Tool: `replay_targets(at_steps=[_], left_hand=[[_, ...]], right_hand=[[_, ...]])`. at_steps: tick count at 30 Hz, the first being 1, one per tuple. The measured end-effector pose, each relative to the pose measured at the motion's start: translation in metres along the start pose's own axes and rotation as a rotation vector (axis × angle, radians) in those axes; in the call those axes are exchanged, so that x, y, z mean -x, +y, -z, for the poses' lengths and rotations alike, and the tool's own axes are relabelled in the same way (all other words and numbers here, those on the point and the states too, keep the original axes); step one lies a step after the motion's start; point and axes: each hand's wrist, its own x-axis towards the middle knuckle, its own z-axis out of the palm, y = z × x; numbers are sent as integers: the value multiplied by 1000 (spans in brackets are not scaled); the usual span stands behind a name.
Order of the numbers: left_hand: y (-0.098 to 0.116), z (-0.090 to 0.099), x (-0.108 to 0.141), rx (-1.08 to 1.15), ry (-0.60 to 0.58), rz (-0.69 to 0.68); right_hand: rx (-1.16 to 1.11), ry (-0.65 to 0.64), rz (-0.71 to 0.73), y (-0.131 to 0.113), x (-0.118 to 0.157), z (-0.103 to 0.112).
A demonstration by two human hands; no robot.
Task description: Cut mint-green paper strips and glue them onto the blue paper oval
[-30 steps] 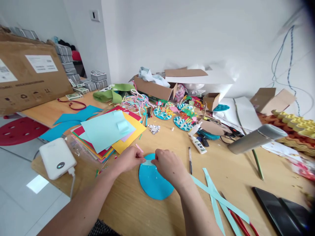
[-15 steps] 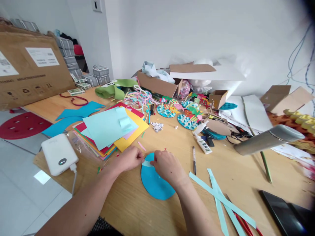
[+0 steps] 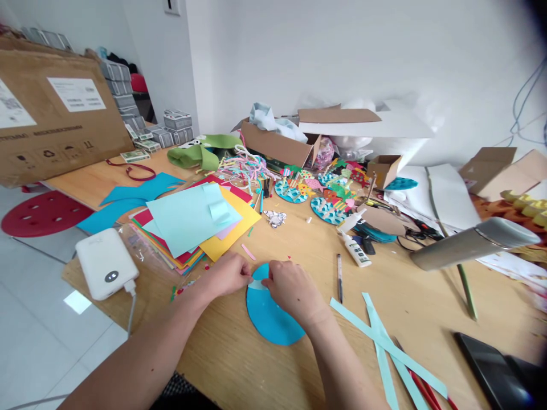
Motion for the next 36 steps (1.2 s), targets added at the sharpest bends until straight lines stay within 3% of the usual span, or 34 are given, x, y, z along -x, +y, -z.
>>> replay_targets(at_steps=[26,36], left_hand=[[8,0,4,-113,50,20],[12,-5,12,-228,135,-59]], right_hand=[[28,10,10,-3,-2,-3],[30,30,9,-3,-1,-4]])
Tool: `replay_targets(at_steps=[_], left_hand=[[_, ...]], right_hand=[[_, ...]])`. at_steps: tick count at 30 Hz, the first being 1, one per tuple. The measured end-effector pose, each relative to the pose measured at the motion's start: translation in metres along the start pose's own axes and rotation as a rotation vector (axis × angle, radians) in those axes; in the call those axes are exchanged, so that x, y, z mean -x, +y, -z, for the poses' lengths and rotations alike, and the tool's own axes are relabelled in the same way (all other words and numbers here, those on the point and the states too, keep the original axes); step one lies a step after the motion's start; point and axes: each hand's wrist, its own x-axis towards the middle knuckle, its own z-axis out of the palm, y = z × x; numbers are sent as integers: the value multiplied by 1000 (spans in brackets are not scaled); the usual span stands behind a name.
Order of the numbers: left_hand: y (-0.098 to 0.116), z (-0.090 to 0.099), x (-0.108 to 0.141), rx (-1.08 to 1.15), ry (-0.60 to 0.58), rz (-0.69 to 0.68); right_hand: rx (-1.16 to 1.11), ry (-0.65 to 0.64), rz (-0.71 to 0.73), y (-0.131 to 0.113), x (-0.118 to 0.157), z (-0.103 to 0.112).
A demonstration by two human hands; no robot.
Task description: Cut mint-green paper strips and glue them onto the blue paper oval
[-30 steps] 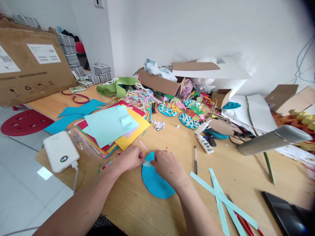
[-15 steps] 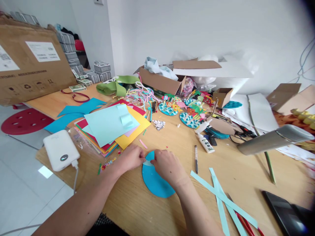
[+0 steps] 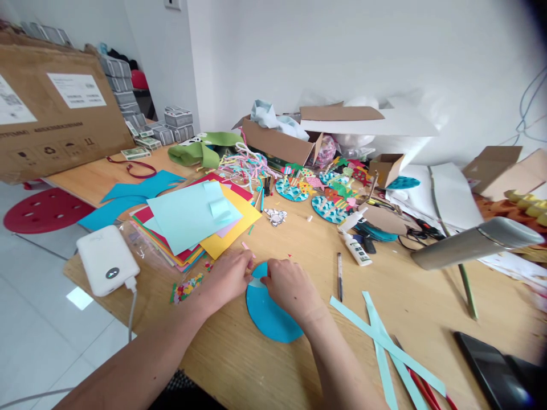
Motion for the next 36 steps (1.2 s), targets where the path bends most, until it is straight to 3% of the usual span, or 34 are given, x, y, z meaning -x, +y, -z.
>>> replay_targets(at_steps=[12,20,27,36], left_hand=[[23,-5,8,-254,94,-111],[27,3,27,-288,-10,-124],[19,2,50,-328,-115,-168],[19,1,54,-366,-123,-209]], right_hand=[[-16,6,20,1,0,3],[-37,0,24,1,-2,2],[-72,-10,26,1,-2,2],[-124,1,17,1,-1,5]])
